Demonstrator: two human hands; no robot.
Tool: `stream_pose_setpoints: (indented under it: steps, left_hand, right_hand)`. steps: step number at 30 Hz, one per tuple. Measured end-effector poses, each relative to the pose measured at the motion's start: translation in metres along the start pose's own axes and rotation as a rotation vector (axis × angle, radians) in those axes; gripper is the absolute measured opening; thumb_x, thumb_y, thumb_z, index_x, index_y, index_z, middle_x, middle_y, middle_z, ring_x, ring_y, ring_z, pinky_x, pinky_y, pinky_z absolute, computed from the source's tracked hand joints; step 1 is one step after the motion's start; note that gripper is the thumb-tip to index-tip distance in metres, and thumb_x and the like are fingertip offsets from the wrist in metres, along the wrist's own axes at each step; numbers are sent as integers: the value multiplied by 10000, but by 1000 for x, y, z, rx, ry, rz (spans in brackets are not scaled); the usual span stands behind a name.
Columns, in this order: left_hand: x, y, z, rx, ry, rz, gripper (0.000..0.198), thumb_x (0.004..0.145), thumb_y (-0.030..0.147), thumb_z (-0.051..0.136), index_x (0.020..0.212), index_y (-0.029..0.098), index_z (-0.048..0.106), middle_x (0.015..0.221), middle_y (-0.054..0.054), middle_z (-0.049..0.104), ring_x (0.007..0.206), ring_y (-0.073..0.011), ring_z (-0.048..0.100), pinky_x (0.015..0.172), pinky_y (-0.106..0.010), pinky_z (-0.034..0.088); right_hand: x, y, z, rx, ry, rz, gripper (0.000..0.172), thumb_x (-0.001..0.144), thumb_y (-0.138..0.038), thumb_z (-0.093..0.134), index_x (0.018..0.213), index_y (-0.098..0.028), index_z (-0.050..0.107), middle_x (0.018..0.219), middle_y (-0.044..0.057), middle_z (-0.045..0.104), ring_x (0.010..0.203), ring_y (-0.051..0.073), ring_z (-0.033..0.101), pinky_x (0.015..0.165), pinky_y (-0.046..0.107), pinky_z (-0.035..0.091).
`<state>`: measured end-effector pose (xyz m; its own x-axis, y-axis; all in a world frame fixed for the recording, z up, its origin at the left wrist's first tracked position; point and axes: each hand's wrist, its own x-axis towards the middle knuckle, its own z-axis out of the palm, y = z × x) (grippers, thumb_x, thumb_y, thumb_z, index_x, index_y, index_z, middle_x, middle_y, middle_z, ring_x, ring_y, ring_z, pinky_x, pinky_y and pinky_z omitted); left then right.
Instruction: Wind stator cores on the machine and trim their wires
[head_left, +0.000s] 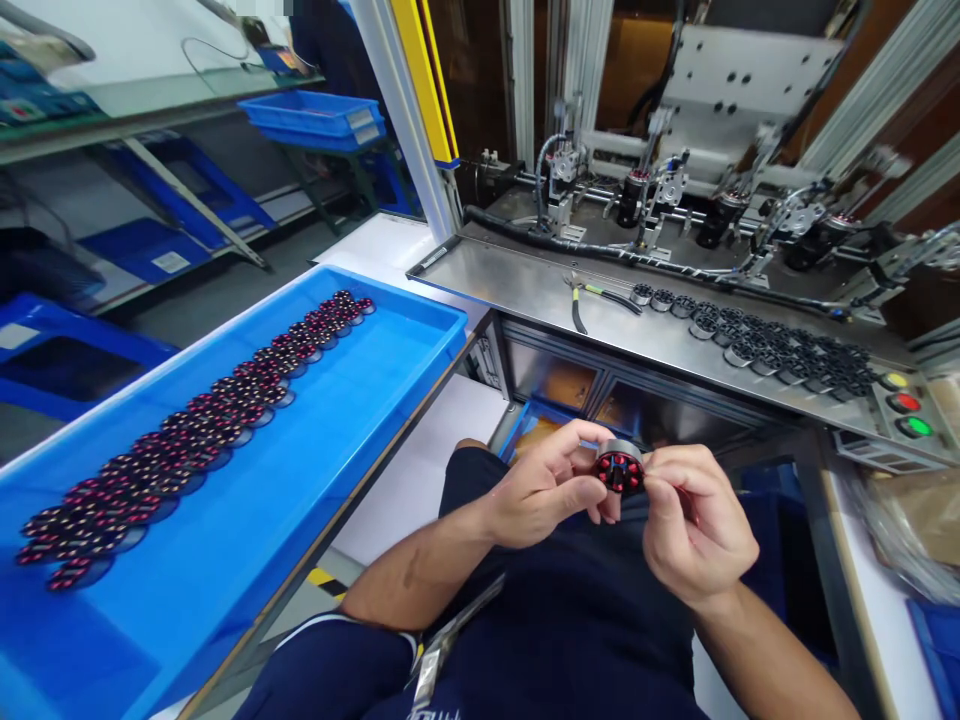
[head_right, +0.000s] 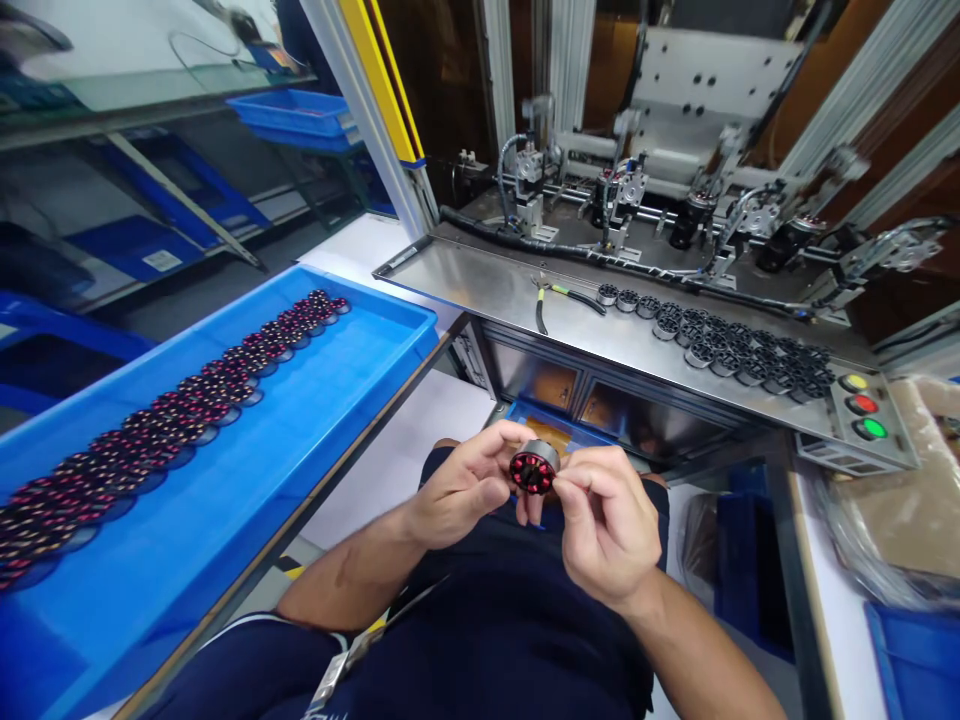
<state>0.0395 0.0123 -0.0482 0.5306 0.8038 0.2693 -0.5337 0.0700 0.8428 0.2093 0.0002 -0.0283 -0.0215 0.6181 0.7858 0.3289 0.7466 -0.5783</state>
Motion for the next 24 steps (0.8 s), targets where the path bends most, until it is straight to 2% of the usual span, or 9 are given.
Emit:
stream_pose_setpoints:
  steps: [6,9,12,14,16,18,19,21,24]
  left_hand:
    - [3,-2,1,-95,25,-8,432,902,473,679,1199,193,535,918,-60,690,722,-157,726,614,-234,573]
    - [4,2,2,-85,17,22,376,886,419,709,1167,207,578,1073,-88,652,799,-170,730,635,-253,604]
    - [4,7,4,-11,66,93,248,855,330,748,1002,174,623,1229,-123,600,956,-198,711,757,-312,633]
    - [5,10,6,-10,92,163,208,829,253,774,914,172,603,1190,-101,633,1078,-225,695,897,-372,610]
    - [5,10,8,-61,106,234,247,799,183,799,901,192,574,1111,-58,676,1188,-243,667,995,-407,564]
    - [5,8,10,-127,131,250,372,736,185,859,967,213,570,1120,-43,688,1252,-245,637,1031,-401,542]
    - [5,6,11,-154,143,216,453,699,217,893,1016,216,571,1132,-49,688,1230,-235,649,1016,-375,550]
    - [4,2,12,-183,110,61,555,684,308,912,1096,195,557,1075,-69,703,1055,-195,722,893,-298,595]
    - [2,-3,15,-181,-2,-144,441,824,373,797,1094,171,512,854,-48,723,731,-142,743,634,-209,591]
  right_hand:
    - [3,-6,-8,-118,-58,23,178,858,-27,620,895,-200,642,755,20,652,662,152,614,587,293,496]
    - [6,-9,-10,-115,-53,51,181,865,-17,614,878,-194,648,752,18,643,671,143,610,592,283,493]
    - [9,-10,-11,-63,-81,109,174,869,-16,621,862,-186,655,753,18,639,676,135,606,598,277,489]
    - [10,-10,-13,-23,-107,145,167,870,-19,624,844,-182,656,750,18,634,678,136,606,602,281,490]
    - [10,-10,-15,23,-133,147,179,865,-9,619,840,-183,655,737,15,629,673,139,604,597,286,492]
    - [10,-8,-17,58,-154,96,192,855,1,623,871,-188,657,731,14,635,668,143,606,589,290,501]
    - [10,-7,-19,59,-157,59,200,849,2,630,896,-190,659,739,15,645,673,146,614,590,293,510]
    - [8,-3,-23,21,-161,-23,222,837,-1,648,952,-191,662,773,22,673,700,155,643,598,296,529]
    - [5,0,-28,-61,-176,-104,246,829,-3,659,1002,-177,665,820,41,696,751,166,675,619,295,548]
